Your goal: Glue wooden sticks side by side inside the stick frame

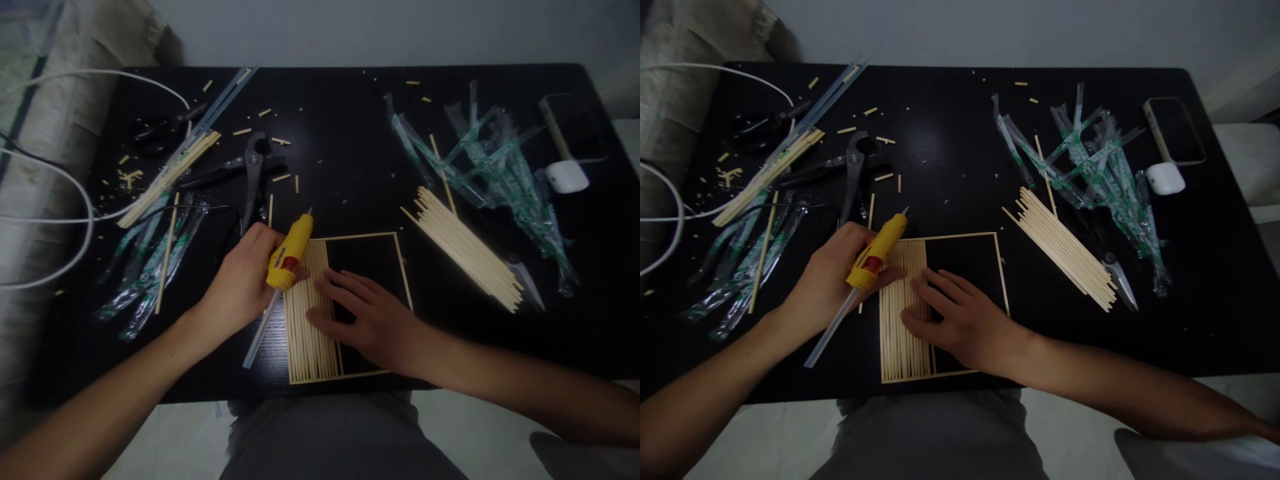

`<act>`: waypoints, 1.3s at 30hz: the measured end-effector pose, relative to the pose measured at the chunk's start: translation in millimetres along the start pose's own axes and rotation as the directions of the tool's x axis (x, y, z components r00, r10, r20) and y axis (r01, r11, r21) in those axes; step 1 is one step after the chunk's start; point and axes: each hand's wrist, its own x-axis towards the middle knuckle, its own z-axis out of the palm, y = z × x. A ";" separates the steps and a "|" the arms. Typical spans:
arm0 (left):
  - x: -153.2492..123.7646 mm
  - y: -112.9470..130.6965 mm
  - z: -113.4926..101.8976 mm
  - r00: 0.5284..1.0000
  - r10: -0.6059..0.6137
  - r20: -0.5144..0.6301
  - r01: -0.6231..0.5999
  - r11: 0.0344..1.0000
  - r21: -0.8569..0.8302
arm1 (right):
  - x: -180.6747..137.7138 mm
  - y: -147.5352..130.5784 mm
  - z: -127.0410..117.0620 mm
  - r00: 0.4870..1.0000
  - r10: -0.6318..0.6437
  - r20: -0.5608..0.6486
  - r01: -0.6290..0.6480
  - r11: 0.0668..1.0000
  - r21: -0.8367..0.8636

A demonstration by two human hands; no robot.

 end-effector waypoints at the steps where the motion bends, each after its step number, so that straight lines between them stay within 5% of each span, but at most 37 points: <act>1: -0.2 0.0 -0.1 1.000 0.000 -0.004 0.000 1.000 0.003 | -0.6 -0.5 0.3 1.000 0.001 0.003 -0.001 1.000 0.000; 16: -3.0 -3.7 1.9 1.000 -0.002 0.009 0.001 1.000 0.018 | 4.8 -9.5 -0.6 0.997 0.073 -0.021 -0.071 0.995 0.066; 26: -2.4 -6.3 8.3 0.999 -0.037 0.001 0.036 0.999 0.016 | 9.5 -37.3 7.2 0.963 0.263 -0.052 -0.260 0.964 0.051; 39: -0.1 -11.4 14.5 1.000 -0.015 0.008 0.014 0.995 0.095 | 0.5 -36.3 15.9 0.955 0.292 -0.060 -0.288 0.955 0.069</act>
